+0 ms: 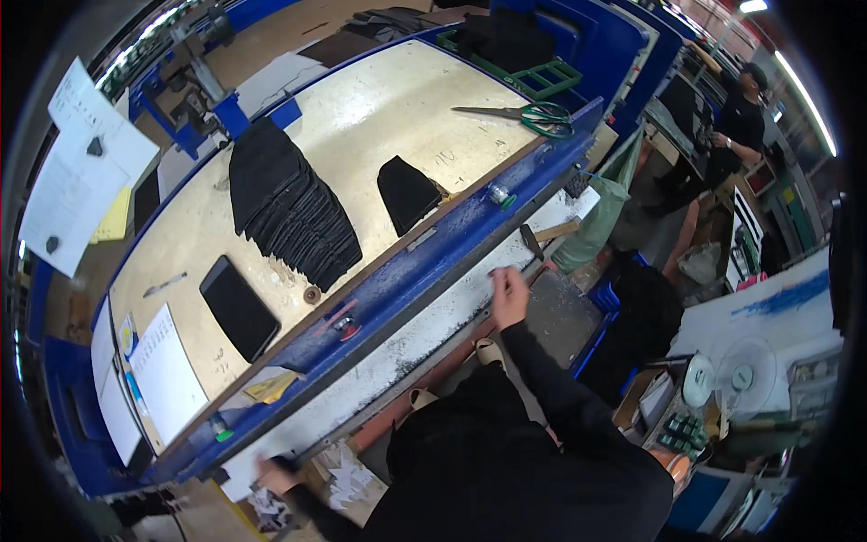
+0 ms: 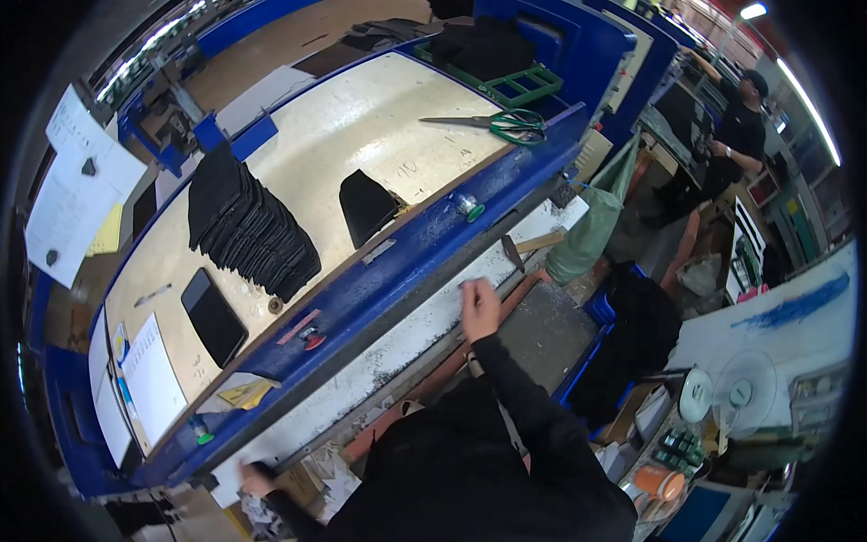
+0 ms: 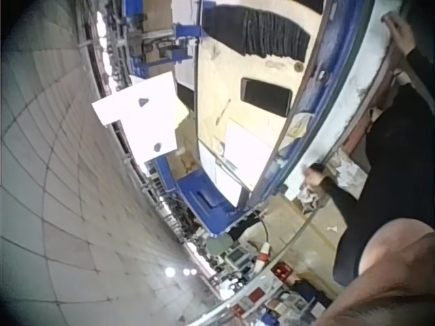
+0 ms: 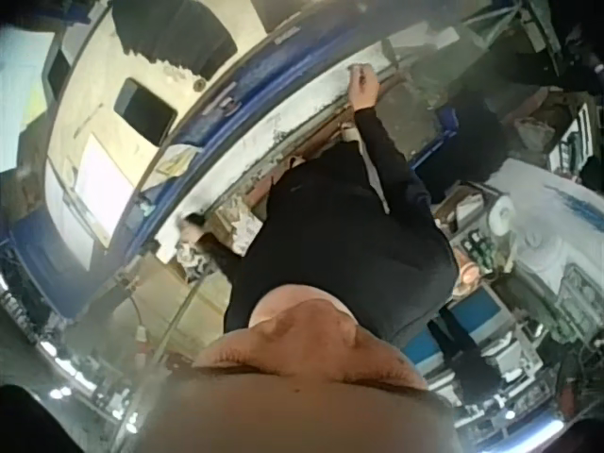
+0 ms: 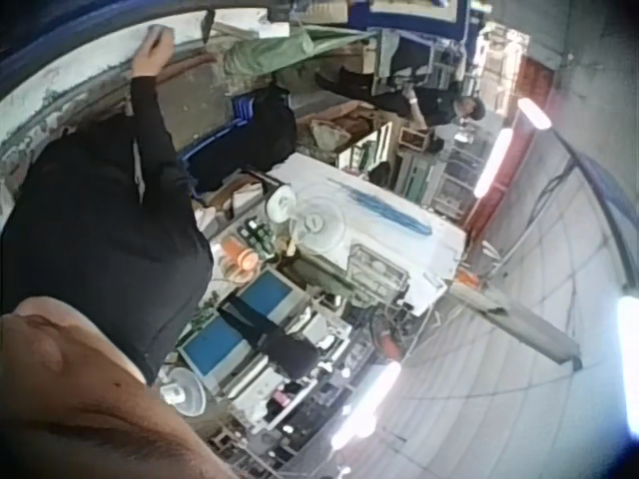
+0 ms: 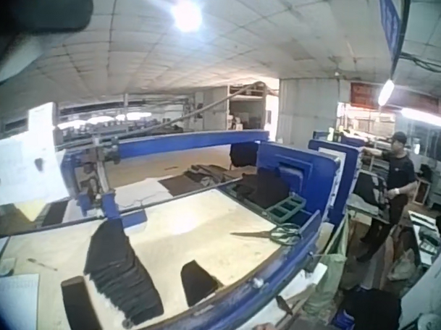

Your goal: The person uses a green plastic template to mark and cut black fabric pieces on a blue industrial cutting table. They repeatedly position the template, trace the outline, and use large shears to cut the fabric, stacking the finished pieces on the table.

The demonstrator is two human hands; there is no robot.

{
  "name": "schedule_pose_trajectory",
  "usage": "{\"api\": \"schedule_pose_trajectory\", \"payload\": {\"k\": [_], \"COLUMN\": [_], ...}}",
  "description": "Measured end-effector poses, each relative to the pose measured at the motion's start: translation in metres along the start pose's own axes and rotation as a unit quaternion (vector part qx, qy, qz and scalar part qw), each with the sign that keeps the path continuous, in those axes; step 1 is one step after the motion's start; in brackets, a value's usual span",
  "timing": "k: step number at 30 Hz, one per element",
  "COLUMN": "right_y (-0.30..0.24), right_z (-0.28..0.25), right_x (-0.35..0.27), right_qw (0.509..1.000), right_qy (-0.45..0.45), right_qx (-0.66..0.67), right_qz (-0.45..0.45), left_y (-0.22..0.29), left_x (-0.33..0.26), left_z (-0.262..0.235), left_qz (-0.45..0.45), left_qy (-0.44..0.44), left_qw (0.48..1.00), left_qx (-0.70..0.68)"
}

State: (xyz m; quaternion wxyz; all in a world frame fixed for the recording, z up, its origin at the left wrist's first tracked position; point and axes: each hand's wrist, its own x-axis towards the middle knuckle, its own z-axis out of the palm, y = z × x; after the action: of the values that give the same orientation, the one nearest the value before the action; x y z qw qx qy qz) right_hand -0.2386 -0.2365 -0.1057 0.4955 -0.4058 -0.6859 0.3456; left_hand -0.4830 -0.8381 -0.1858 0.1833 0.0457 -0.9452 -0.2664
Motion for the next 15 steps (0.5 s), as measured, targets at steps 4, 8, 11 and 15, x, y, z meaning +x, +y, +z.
{"api": "schedule_pose_trajectory", "payload": {"k": [4, 8, 11, 15], "right_y": [0.019, -0.003, 0.029, 0.054], "right_z": [-0.016, -0.001, -0.029, -0.064], "right_x": [0.099, 0.145, 0.121, 0.069], "right_qw": [0.997, 0.974, 0.962, 0.925], "right_qy": [-0.067, -0.218, -0.266, -0.377], "right_qx": [-0.001, 0.061, 0.063, -0.033], "right_qz": [-0.031, 0.006, 0.005, -0.024], "left_y": [0.224, 0.305, 0.344, 0.354], "left_x": [-0.162, -0.225, -0.215, -0.216], "left_z": [0.054, 0.102, 0.094, 0.104], "left_qz": [-0.008, 0.051, 0.123, 0.186], "left_qy": [-0.278, -0.461, -0.432, -0.326], "left_qw": [0.932, 0.815, 0.872, 0.924], "left_qx": [-0.233, -0.346, -0.196, -0.076]}}
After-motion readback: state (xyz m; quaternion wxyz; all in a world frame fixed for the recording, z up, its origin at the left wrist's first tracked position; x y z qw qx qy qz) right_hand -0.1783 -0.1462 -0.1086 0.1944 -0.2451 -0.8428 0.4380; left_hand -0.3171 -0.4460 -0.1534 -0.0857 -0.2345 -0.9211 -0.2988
